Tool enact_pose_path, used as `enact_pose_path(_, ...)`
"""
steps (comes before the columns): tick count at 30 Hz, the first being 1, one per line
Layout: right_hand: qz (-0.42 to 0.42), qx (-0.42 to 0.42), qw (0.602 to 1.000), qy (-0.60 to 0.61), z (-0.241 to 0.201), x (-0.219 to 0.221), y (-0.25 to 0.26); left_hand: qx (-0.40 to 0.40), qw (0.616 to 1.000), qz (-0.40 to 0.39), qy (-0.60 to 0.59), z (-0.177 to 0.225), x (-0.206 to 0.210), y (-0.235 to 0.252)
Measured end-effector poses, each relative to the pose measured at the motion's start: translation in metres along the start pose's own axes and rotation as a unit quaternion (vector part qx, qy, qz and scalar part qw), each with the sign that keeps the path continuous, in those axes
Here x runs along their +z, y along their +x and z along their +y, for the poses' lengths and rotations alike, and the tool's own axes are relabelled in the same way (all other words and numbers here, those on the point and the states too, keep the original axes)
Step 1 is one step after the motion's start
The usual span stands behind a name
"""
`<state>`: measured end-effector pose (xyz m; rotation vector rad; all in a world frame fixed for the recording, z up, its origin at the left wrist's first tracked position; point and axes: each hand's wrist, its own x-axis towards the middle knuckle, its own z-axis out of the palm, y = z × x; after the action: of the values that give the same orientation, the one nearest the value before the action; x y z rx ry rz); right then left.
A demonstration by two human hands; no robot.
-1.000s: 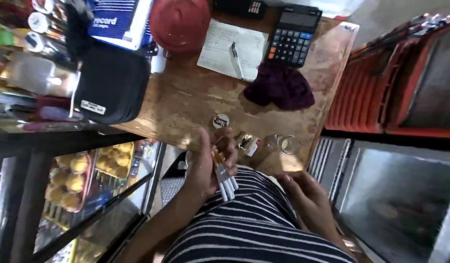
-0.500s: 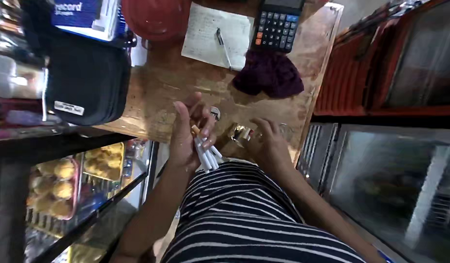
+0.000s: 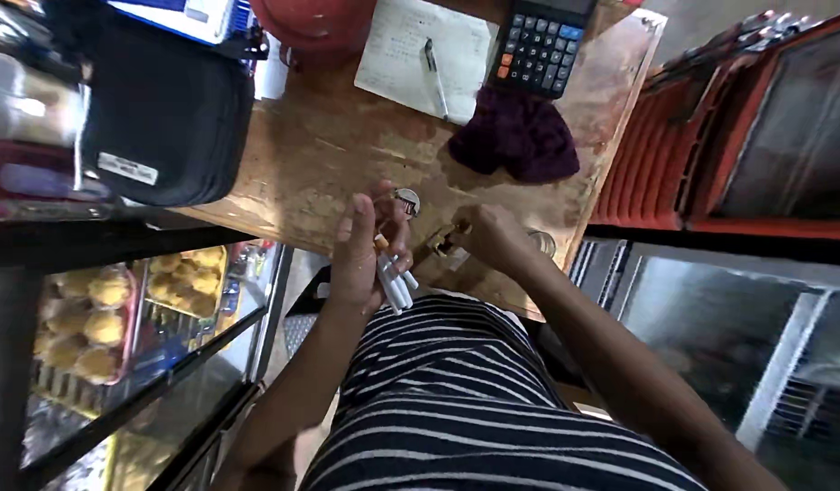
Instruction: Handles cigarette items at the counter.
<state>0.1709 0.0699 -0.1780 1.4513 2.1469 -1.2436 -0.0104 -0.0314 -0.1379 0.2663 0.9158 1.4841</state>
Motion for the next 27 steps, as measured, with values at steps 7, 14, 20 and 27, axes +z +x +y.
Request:
enact_pose_path(7, 0.022, 0.019, 1.000, 0.002, -0.009, -0.002, -0.008, -0.065, 0.997, -0.003, 0.050, -0.038, -0.001, 0.010)
enact_pose_path(14, 0.104, -0.013, 0.993, 0.048, 0.000, 0.012, -0.024, -0.117, 0.989, 0.032, 0.079, -0.041, -0.008, 0.018)
enact_pose_path(20, 0.181, -0.057, 0.976, 0.105, 0.010, 0.024, -0.034, -0.086, 0.990, 0.023, 0.105, -0.047, -0.017, 0.015)
enact_pose_path(27, 0.212, -0.043, 0.967, 0.134, 0.006, 0.028, -0.041, -0.064, 0.984, 0.035, 0.162, -0.044, -0.015, 0.013)
